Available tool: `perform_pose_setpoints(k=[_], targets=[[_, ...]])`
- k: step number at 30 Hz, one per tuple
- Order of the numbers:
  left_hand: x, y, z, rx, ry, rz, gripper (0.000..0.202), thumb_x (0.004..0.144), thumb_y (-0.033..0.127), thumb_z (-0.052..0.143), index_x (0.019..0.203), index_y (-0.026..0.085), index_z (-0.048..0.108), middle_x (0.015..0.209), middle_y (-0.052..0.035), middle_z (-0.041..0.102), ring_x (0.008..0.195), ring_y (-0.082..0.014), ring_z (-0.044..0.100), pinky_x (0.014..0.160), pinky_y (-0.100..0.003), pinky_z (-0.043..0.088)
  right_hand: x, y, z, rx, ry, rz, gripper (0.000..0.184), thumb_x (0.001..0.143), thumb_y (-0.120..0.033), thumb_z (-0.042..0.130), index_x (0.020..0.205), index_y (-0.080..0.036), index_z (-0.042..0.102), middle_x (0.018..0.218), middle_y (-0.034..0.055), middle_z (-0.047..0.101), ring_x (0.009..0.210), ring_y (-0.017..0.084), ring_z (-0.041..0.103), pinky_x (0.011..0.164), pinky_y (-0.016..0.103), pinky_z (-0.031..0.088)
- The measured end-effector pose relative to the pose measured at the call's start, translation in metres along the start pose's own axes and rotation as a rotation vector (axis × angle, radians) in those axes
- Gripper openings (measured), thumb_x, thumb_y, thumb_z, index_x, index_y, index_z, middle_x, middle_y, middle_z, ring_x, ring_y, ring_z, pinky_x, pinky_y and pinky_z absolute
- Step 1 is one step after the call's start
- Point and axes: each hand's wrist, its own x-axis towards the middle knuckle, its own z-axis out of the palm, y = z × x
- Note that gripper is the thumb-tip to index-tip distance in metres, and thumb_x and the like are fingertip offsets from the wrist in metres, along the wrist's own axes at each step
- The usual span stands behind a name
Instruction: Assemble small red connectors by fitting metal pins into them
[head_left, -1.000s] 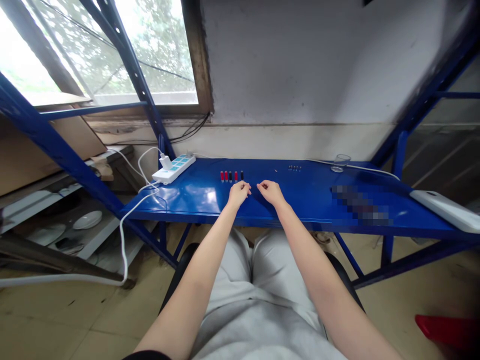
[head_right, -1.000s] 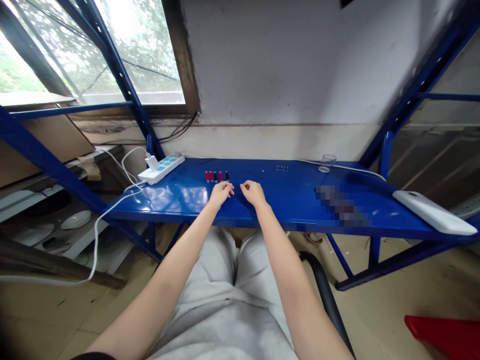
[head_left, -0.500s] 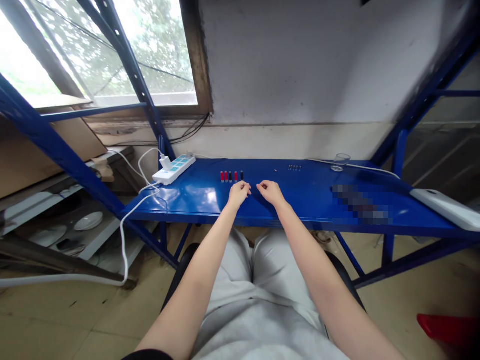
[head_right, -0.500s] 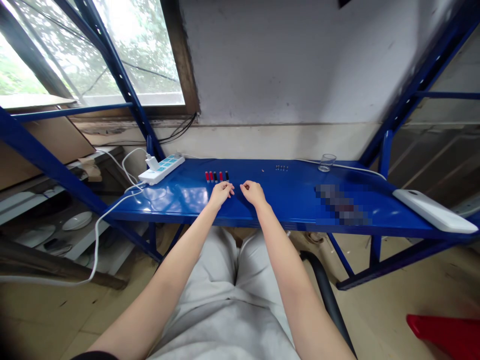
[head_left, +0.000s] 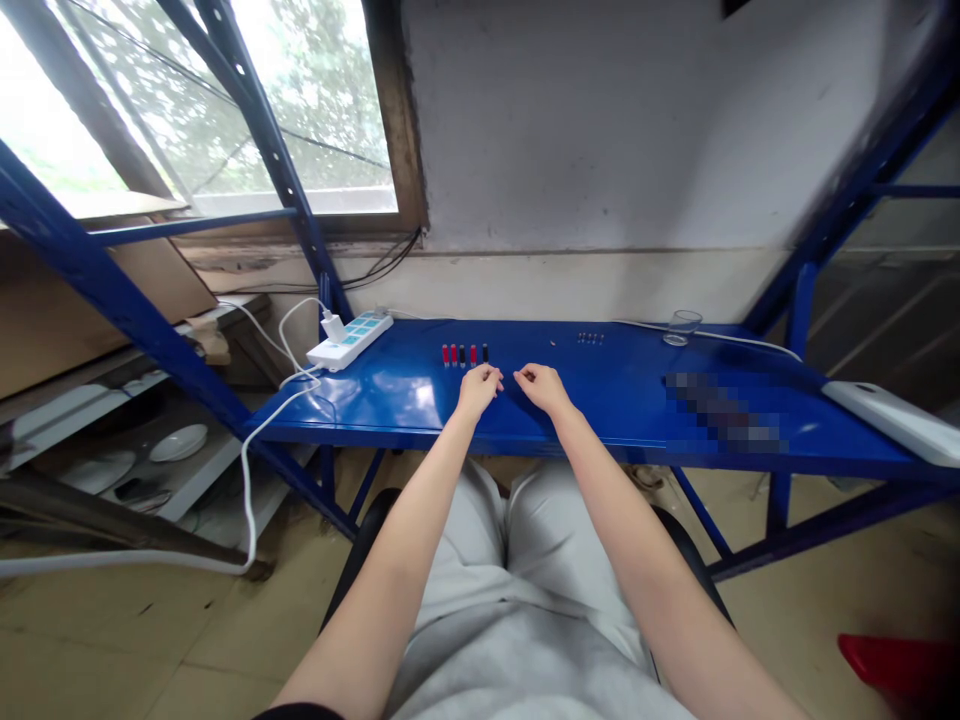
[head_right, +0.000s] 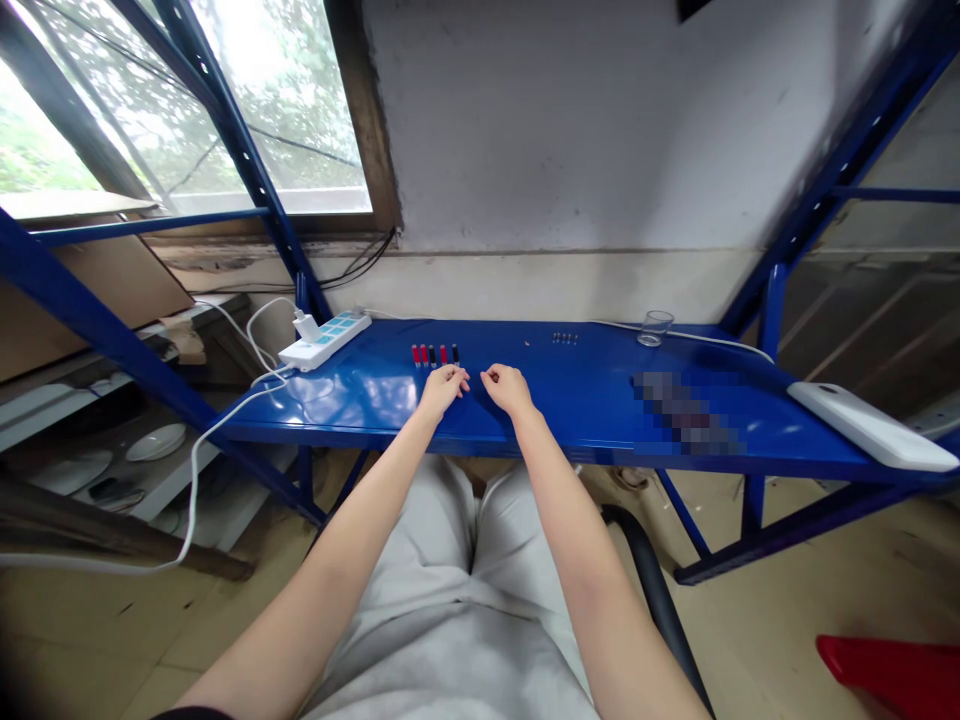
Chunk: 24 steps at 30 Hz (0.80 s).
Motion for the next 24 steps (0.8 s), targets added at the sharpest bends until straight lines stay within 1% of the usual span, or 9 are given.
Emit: perform_pose_setpoints(k=[5, 16, 19, 24], targets=[[-0.001, 0.001, 0.000, -0.019, 0.009, 0.003, 0.019, 0.076, 0.029, 0.047, 0.068, 0.016, 0.059, 0.057, 0.0001, 0.060, 0.044, -0.0075, 0.049, 0.050, -0.020, 0.040, 0.000, -0.001, 0.000, -0.016, -0.009, 0.009, 0.025, 0.078, -0.035, 0.047, 0.068, -0.019, 0.063, 0.064, 0.0022, 0.063, 0.058, 0.013, 0.053, 0.057, 0.024, 0.036], [0.000, 0.001, -0.002, -0.076, 0.088, -0.003, 0.019, 0.076, 0.028, 0.047, 0.068, 0.016, 0.059, 0.056, 0.0006, 0.058, 0.043, -0.0075, 0.049, 0.049, -0.020, 0.040, -0.001, -0.008, -0.002, -0.100, -0.048, 0.034, 0.024, 0.081, -0.034, 0.046, 0.071, -0.020, 0.064, 0.066, 0.0025, 0.063, 0.062, 0.015, 0.055, 0.056, 0.024, 0.035], [0.000, 0.003, -0.004, -0.102, 0.161, -0.015, 0.020, 0.077, 0.028, 0.046, 0.069, 0.016, 0.059, 0.055, 0.0011, 0.058, 0.043, -0.0076, 0.049, 0.049, -0.020, 0.039, -0.001, -0.012, -0.002, -0.132, -0.060, 0.031, 0.022, 0.082, -0.031, 0.046, 0.076, -0.020, 0.065, 0.071, 0.0033, 0.065, 0.066, 0.016, 0.057, 0.057, 0.024, 0.036], [0.002, 0.002, -0.008, -0.181, 0.336, -0.053, 0.019, 0.077, 0.027, 0.043, 0.070, 0.016, 0.057, 0.054, 0.0017, 0.055, 0.045, -0.0078, 0.049, 0.049, -0.020, 0.039, 0.009, -0.020, 0.003, -0.128, -0.113, -0.041, 0.021, 0.081, -0.025, 0.047, 0.095, -0.020, 0.063, 0.086, 0.0043, 0.066, 0.081, 0.017, 0.059, 0.067, 0.025, 0.040]])
